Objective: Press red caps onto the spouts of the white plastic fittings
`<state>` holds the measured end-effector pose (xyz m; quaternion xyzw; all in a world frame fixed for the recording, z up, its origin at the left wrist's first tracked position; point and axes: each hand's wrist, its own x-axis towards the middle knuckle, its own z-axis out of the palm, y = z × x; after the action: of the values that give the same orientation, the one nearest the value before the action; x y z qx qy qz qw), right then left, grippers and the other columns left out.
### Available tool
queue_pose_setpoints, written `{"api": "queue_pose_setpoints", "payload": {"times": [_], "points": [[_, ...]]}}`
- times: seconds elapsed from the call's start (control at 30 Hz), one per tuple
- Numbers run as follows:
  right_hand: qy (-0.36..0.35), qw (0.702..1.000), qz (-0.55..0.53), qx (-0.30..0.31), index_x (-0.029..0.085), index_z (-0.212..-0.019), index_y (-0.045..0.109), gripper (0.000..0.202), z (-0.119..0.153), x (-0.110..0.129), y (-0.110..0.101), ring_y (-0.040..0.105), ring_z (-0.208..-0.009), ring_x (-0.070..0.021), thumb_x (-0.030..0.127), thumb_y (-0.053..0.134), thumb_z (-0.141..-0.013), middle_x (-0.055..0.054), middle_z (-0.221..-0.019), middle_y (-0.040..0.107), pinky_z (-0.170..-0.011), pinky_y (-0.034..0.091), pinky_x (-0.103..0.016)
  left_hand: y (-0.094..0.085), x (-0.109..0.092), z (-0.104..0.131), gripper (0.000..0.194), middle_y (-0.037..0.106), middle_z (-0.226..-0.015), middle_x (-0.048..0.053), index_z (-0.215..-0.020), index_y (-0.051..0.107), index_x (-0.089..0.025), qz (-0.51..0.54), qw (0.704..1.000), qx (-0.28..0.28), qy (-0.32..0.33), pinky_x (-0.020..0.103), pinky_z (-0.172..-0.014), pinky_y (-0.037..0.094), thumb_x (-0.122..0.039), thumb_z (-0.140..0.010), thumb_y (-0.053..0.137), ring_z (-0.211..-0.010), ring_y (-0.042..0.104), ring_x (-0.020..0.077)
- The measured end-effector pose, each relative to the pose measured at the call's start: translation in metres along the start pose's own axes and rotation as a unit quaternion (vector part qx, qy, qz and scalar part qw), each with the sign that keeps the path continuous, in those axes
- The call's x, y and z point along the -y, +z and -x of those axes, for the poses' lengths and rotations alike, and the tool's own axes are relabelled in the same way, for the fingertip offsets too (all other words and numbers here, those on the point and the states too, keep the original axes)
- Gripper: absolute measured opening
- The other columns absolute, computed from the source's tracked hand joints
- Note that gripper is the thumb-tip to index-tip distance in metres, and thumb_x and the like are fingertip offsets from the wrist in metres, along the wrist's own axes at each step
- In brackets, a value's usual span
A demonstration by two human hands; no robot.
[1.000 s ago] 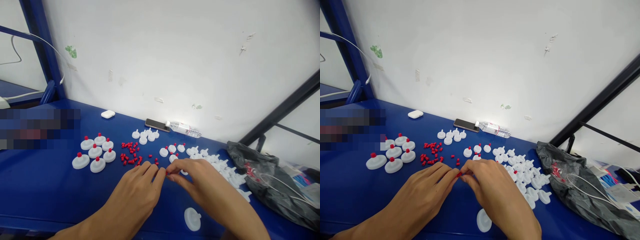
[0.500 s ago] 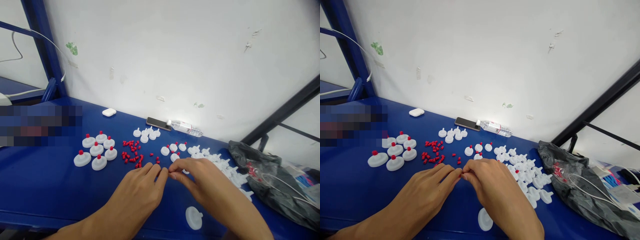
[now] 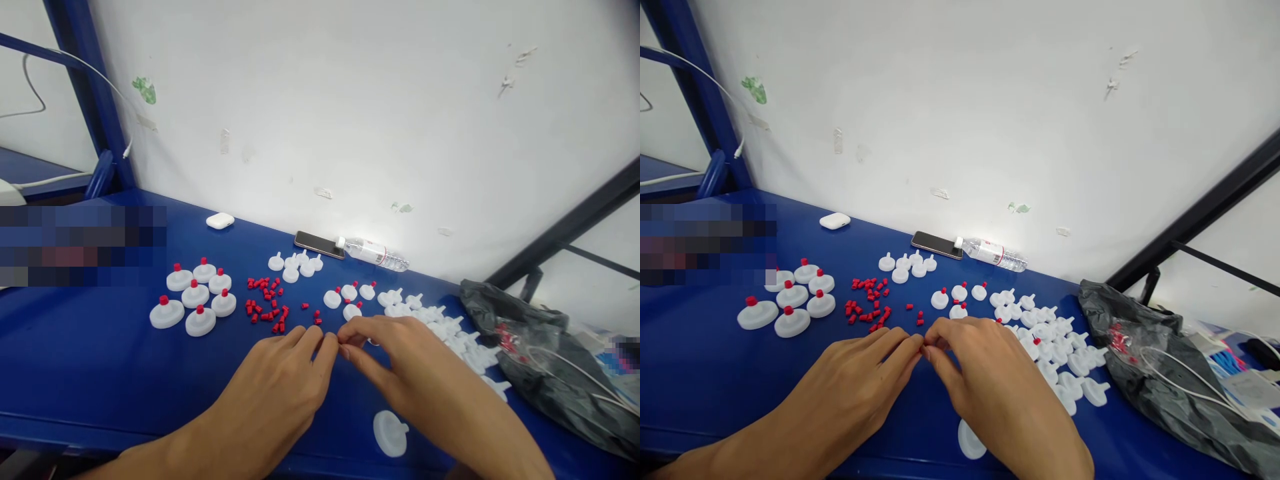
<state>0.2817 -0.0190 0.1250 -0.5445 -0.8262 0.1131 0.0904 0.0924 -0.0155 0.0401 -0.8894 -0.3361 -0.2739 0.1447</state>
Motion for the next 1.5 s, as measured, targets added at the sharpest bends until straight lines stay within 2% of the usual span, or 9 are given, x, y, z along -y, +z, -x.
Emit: {"api": "queue_pose_setpoints", "payload": {"times": [0.27, 0.53, 0.93, 1.1, 1.27, 1.5], "points": [[-0.008, 1.000, -0.004, 0.010, 0.031, -0.097, 0.070, 0.017, -0.0020, -0.0014, 0.0009, 0.073, -0.094, -0.0228, 0.033, 0.054, -0.103, 0.002, -0.096, 0.077, -0.090, 0.050, -0.036, -0.0005, -0.0008, -0.0001, 0.021, 0.060, -0.087, 0.000, -0.106, 0.050, -0.018, 0.014, 1.000, 0.011, -0.002, 0.036, -0.048, 0.041, -0.004, -0.090, 0.052, -0.068, 0.060, 0.0209], [-0.003, 1.000, -0.004, 0.016, 0.032, -0.094, 0.067, 0.017, -0.0001, -0.0009, 0.0036, 0.072, -0.093, -0.0215, 0.035, 0.052, -0.103, 0.005, -0.093, 0.075, -0.088, 0.049, -0.035, -0.0008, -0.0008, 0.0015, 0.026, 0.062, -0.089, 0.001, -0.107, 0.050, -0.018, 0.007, 0.999, 0.031, 0.000, 0.038, -0.048, 0.046, -0.003, -0.087, 0.056, -0.069, 0.062, 0.0234], [0.011, 0.999, 0.002, 0.037, 0.033, -0.096, 0.067, 0.018, -0.0026, -0.0046, 0.0075, 0.070, -0.092, -0.0229, 0.039, 0.051, -0.102, 0.005, -0.099, 0.077, -0.086, 0.048, -0.038, 0.0017, -0.0029, 0.0045, 0.026, 0.062, -0.089, -0.001, -0.109, 0.052, -0.020, 0.028, 0.998, 0.046, -0.021, 0.036, -0.049, 0.045, -0.003, -0.089, 0.053, -0.067, 0.062, 0.0223], [0.013, 0.999, 0.006, 0.048, 0.031, -0.098, 0.067, 0.019, -0.0019, -0.0019, 0.0064, 0.070, -0.094, -0.0243, 0.036, 0.049, -0.103, 0.003, -0.100, 0.076, -0.088, 0.047, -0.040, -0.0019, -0.0032, 0.0008, 0.022, 0.064, -0.087, 0.000, -0.104, 0.055, -0.019, 0.027, 0.996, 0.081, -0.024, 0.034, -0.050, 0.045, -0.003, -0.090, 0.052, -0.066, 0.062, 0.0217], [0.012, 0.998, 0.004, 0.059, 0.029, -0.092, 0.065, 0.020, -0.0038, 0.0003, 0.0062, 0.070, -0.091, -0.0230, 0.032, 0.049, -0.103, 0.003, -0.096, 0.076, -0.085, 0.046, -0.039, -0.0049, -0.0028, -0.0014, 0.025, 0.066, -0.091, 0.002, -0.107, 0.058, -0.018, 0.027, 0.993, 0.110, -0.015, 0.033, -0.051, 0.045, -0.003, -0.087, 0.054, -0.069, 0.064, 0.0219], [0.029, 0.995, 0.002, 0.094, 0.029, -0.094, 0.066, 0.022, -0.0055, 0.0005, 0.0054, 0.069, -0.087, -0.0220, 0.033, 0.047, -0.104, 0.003, -0.092, 0.075, -0.080, 0.046, -0.037, -0.0075, -0.0042, -0.0041, 0.023, 0.066, -0.089, 0.001, -0.102, 0.061, -0.018, 0.027, 0.990, 0.138, -0.007, 0.034, -0.051, 0.046, -0.003, -0.085, 0.055, -0.071, 0.064, 0.0227]]}}
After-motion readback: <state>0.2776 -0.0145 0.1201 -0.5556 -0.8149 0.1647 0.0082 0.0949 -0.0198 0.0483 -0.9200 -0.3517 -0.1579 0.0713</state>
